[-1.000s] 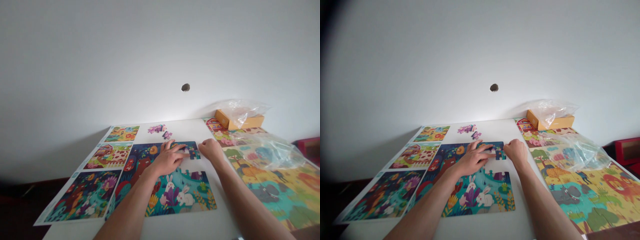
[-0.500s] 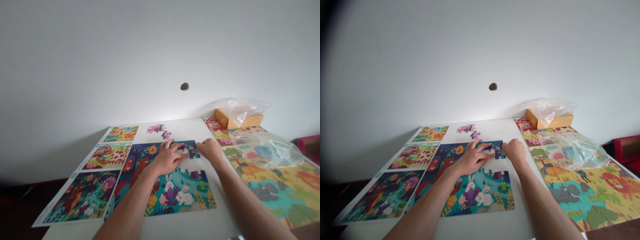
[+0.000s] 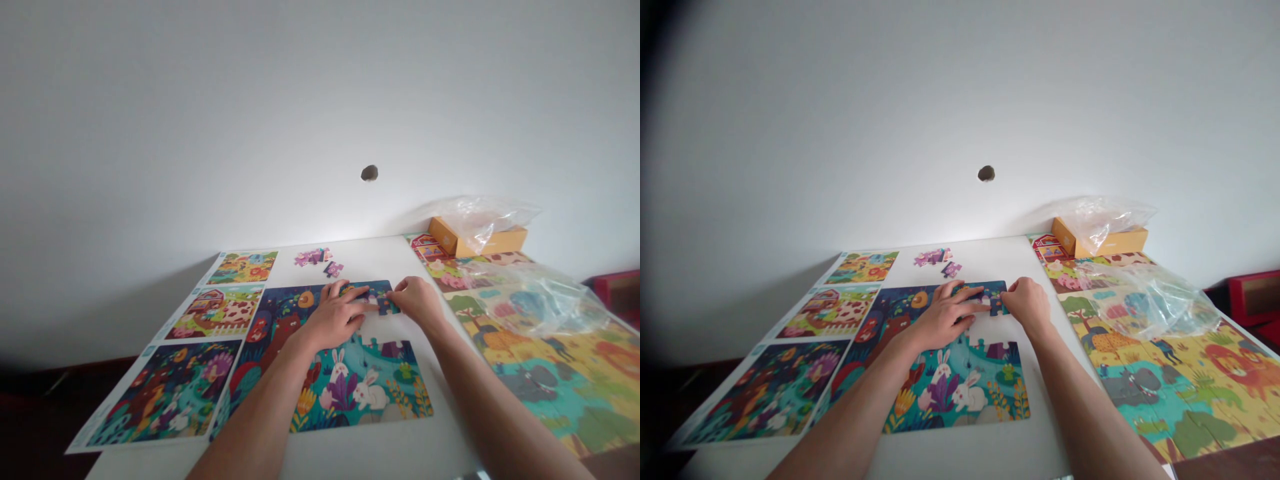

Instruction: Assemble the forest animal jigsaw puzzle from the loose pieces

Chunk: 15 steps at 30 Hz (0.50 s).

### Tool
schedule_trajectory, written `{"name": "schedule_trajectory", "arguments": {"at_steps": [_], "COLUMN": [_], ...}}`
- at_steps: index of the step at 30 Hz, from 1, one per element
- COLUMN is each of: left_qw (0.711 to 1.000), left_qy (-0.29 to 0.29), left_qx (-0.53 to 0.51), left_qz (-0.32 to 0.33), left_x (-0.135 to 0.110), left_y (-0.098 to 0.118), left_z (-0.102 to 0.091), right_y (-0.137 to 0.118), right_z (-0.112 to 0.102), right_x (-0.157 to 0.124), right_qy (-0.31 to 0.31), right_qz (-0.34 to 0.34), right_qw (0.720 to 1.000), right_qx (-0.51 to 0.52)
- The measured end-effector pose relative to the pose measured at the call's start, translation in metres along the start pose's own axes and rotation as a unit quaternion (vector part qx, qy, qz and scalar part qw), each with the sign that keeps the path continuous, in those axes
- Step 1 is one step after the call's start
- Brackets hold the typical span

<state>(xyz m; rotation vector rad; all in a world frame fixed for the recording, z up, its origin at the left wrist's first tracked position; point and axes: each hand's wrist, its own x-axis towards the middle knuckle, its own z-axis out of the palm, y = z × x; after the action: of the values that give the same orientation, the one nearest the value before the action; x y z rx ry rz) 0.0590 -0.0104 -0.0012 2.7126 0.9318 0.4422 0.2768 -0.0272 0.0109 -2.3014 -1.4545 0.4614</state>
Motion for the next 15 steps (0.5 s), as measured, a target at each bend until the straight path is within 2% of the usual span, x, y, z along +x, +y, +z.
{"name": "schedule_trajectory", "arguments": {"at_steps": [4, 9, 15], "left_qw": [1.000, 0.998, 0.984], "left_qy": [0.006, 0.040, 0.127], "left_qx": [-0.012, -0.050, -0.119], "left_qz": [0.001, -0.019, -0.046], "left_x": [-0.001, 0.000, 0.003], "left_y": [-0.001, -0.003, -0.010], "left_z": [0.002, 0.006, 0.010], "right_y": [0.002, -0.001, -0.005], "right_z": [0.000, -0.004, 0.002], "right_x": [0.000, -0.002, -0.002], "right_qy": [0.015, 0.001, -0.028], "right_qz": [-0.017, -0.047, -0.183], "right_qw": [1.000, 0.997, 0.969], "right_qx": [-0.002, 0.053, 0.165]}}
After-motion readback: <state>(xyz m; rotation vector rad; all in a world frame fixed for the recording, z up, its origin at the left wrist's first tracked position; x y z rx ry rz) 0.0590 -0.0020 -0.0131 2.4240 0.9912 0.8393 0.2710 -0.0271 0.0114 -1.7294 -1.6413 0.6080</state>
